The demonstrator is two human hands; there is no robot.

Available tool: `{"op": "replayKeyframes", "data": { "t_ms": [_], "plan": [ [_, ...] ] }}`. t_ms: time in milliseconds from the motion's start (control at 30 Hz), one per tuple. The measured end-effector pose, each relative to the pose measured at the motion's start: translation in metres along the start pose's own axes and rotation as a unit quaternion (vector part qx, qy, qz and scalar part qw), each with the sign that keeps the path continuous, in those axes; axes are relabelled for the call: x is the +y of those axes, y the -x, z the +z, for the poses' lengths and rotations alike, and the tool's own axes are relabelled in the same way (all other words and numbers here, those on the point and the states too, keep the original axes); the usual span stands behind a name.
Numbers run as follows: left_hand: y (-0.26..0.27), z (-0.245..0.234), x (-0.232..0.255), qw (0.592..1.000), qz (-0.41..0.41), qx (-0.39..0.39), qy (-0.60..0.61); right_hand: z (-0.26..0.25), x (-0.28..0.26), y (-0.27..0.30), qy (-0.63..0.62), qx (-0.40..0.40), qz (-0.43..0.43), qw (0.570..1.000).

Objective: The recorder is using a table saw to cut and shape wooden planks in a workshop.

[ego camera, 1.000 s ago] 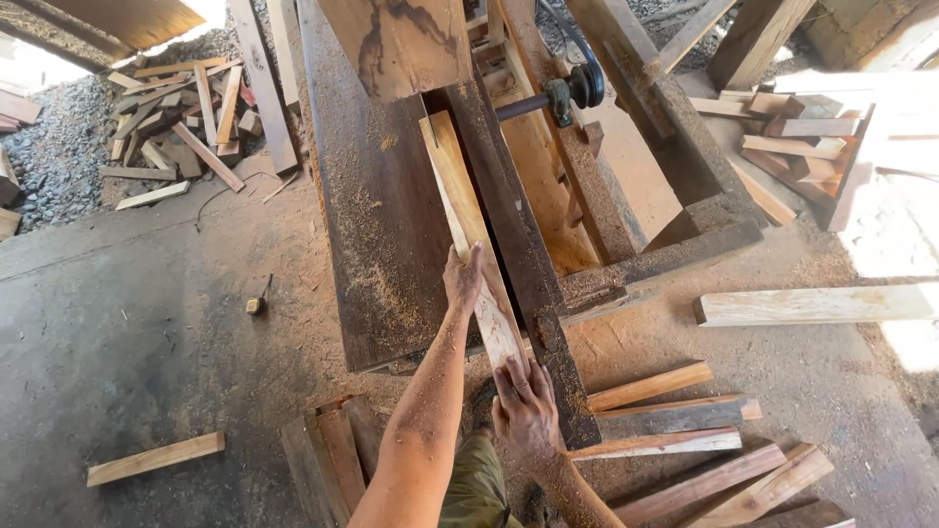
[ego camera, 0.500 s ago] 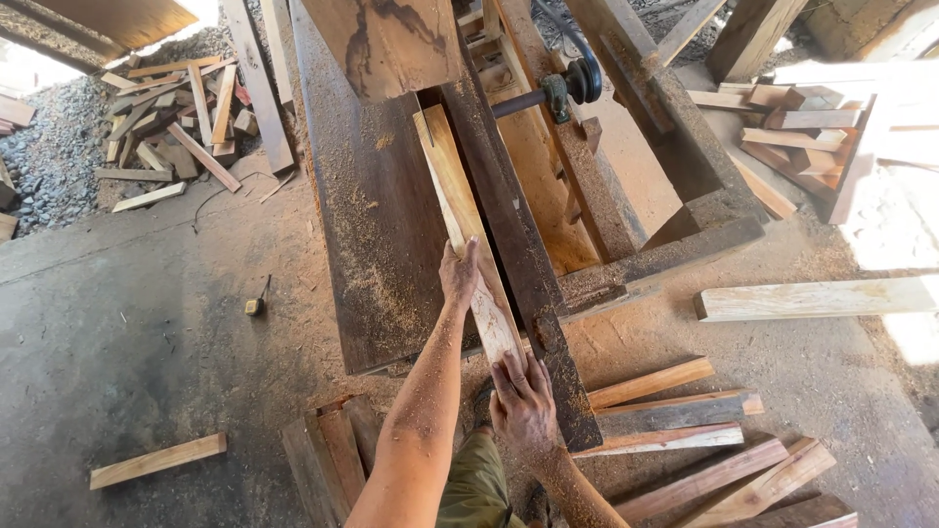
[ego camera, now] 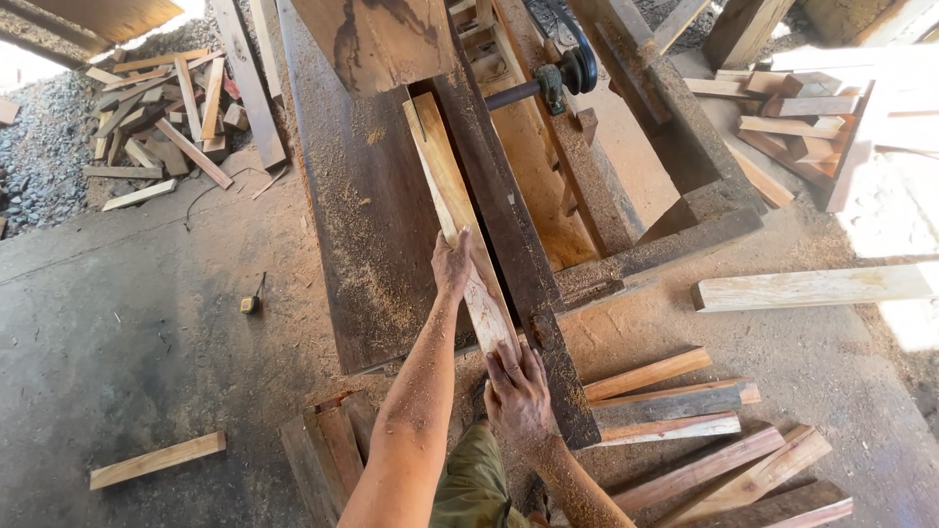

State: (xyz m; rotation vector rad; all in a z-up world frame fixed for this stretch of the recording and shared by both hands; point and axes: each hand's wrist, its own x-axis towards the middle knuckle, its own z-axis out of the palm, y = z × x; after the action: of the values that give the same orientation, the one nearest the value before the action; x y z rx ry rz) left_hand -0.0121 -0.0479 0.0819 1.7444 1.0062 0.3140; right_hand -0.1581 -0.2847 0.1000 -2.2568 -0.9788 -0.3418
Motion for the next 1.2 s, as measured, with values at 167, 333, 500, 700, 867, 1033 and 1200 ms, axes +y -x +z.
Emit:
{"op": "replayKeyframes", "data": {
  "t_ms": [167,333,500,700,867,1033,1200],
  "plan": [
    [-0.013,0.002,-0.008,1.0,0.013,-0.006,0.015,0.001,-0.001,-0.005,-0.004,-0.001,0.003,1.0],
    [-0.021,0.004,-0.009,1.0,0.015,-0.013,0.021,0.011,0.004,-0.007,-0.012,0.013,0.01,1.0],
    [-0.044,0.008,-0.033,0.998,0.039,0.014,-0.037,-0.008,0.003,-0.02,-0.046,-0.124,0.022,0.991],
    [-0.022,-0.001,0.005,1.0,0.005,-0.01,0.011,-0.047,0.03,-0.009,0.029,-0.288,0.041,0.956],
    [0.005,0.003,0.0,0.998,-0.03,-0.038,0.029,-0.038,0.051,0.001,0.088,-0.228,-0.045,0.969],
    [0.054,0.007,-0.019,0.994,-0.079,-0.06,0.055,-0.041,0.05,-0.003,0.062,-0.18,-0.068,0.979],
    [0.056,0.005,-0.023,1.0,0.002,-0.02,-0.001,-0.035,0.057,0.001,0.103,-0.126,-0.093,0.982]
  ]
}}
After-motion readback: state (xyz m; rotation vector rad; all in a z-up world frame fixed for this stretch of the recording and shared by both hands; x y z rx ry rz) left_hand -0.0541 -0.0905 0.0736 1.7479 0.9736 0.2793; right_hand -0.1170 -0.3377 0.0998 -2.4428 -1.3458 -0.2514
